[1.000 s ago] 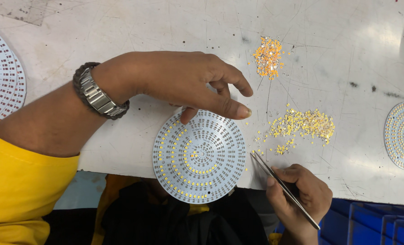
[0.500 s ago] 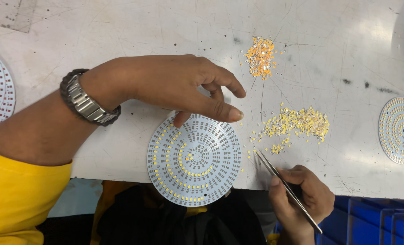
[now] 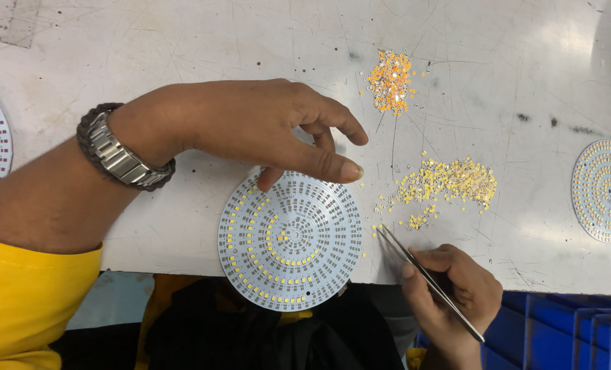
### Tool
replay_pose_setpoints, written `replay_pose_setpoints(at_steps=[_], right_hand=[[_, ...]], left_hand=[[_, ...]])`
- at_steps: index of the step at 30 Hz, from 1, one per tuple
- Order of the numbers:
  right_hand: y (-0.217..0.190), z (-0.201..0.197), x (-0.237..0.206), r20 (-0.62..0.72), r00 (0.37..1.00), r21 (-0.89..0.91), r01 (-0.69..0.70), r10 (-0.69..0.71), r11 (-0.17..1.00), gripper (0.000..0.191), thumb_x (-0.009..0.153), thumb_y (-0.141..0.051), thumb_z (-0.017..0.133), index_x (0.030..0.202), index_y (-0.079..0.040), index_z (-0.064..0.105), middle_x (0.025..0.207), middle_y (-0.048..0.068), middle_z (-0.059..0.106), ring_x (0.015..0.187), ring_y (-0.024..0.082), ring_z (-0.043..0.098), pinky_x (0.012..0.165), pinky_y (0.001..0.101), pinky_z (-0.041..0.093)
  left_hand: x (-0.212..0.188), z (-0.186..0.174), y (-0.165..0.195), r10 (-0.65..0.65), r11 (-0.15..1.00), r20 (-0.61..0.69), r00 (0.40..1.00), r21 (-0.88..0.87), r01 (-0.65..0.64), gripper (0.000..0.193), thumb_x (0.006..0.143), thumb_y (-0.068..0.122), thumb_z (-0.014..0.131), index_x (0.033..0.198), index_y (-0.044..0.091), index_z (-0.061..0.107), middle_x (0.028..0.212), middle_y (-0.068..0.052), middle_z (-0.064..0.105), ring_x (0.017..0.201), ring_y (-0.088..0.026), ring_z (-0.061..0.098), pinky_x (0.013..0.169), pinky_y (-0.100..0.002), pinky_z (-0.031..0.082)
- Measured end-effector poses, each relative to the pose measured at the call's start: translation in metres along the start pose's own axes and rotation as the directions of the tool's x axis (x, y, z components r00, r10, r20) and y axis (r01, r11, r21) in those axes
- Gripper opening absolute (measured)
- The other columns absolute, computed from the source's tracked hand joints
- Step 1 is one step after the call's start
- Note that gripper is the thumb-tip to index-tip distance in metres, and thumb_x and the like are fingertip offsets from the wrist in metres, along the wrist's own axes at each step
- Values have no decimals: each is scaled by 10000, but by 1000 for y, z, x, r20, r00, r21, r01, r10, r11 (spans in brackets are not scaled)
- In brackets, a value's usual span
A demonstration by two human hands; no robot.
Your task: The person uses tweezers to pick up small yellow LED components from a pile on the table and places them one by one into designated spots on a circular LED board. The person occasionally adjusts the board's position and continues placing LEDs until the clip ends.
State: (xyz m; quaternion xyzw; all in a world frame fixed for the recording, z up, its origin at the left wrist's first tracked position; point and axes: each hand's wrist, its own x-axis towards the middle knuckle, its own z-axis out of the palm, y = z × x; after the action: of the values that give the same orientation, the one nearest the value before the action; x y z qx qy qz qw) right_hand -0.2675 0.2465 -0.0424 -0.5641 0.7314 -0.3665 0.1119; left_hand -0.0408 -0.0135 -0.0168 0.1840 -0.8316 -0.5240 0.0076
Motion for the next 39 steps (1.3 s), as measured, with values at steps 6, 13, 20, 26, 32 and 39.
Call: replay_pose_setpoints(at_steps=[6,13,20,26,32,39], right_hand=[[1,-1,-2,10,1000,16,-17,17,1000,100,803,-37,767,859,26,712,602,27,593,499,48,475,493,203,301],[0,6,-20,-45,989,104,145,-141,984,107,893,-40,733,947,22,664,779,57,649,587,55,565,559,181,411],[-18,23,-33,179,967,88,170,-184,982,138,764,-62,775,851,0,687,647,58,618,501,90,551,507,213,395],[-9,17,-8,263,936,159,195,-232,968,147,759,-92,790,857,-23,706,761,67,696,611,98,645,577,212,472],[-1,19,-25,144,973,201,148,-179,968,144,817,-72,761,898,21,688,820,121,704,612,111,634,586,196,471],[-15,35,-77,5,965,198,257,-263,946,91,924,-27,674,957,0,593,760,120,623,793,196,643,882,308,533]], left_hand=[[-2,1,1,-36,999,9,999,-29,36,858,803,697,619,1432,113,586,1034,-98,793,396,-181,749,1088,-467,471],[-7,2,0,-7,999,11,1000,-38,7,859,792,698,600,1406,97,571,971,-117,826,426,-178,749,452,-352,596],[-16,2,-5,14,1000,-26,1000,-4,-14,858,804,745,605,1378,107,616,952,-118,824,505,-177,746,346,-263,525],[-18,3,-8,24,999,-36,999,-23,-24,865,797,746,614,1364,92,621,935,-124,791,511,-179,754,336,-248,508],[-20,1,-9,4,999,-20,1000,-51,-5,837,776,756,616,1341,138,642,930,-118,829,467,-178,772,331,-236,468],[-28,-4,-8,-27,998,6,1000,-52,27,754,794,754,632,1285,190,725,951,-106,796,465,-166,771,342,-224,427]])
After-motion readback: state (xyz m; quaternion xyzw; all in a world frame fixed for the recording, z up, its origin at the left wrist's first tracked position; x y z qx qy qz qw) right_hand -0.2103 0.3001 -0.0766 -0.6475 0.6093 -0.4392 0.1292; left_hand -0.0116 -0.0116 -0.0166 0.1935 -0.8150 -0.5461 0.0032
